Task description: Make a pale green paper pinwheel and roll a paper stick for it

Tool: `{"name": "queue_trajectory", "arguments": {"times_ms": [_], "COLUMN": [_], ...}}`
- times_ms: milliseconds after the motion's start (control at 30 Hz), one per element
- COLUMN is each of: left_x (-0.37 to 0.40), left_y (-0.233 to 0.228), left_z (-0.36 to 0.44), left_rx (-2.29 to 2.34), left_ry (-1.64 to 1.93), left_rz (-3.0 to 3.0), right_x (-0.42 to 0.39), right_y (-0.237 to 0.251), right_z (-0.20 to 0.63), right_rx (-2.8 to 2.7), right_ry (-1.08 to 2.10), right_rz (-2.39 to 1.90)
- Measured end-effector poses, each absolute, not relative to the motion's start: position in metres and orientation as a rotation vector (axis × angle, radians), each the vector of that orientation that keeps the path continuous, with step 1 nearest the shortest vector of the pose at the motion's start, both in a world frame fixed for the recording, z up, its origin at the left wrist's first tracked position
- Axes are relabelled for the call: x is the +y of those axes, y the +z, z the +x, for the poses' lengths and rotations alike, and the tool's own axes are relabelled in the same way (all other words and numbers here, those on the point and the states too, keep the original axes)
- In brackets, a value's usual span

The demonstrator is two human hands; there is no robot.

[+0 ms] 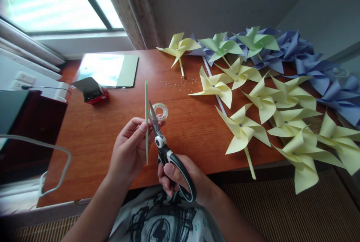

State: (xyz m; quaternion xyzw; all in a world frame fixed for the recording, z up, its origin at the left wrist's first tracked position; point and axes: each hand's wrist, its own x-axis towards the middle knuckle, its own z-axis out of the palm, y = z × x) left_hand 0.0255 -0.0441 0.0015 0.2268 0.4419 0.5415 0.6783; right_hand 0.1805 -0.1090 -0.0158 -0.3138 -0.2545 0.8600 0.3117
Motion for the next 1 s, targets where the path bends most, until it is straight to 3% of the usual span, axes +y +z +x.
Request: {"name": "queue_trajectory", "arguments": {"times_ms": [567,1000], "left_x": [-0.023,-0.034], "left_y": [0.043,0.03], "left_z": [0.011,0.018], "left_rx": [1.078,1.099], "left_ry": [1.054,1.083], "left_rz": [1.157,0.928], "right_x": [-0.117,-0.109], "right_y": [-0.035,-0.02], "right_z": [0.167,0.16], "right_rx": [-0.644,-0.618], "right_ry": [2.23,2.211], "right_rz": [-0.614,-0.736]}}
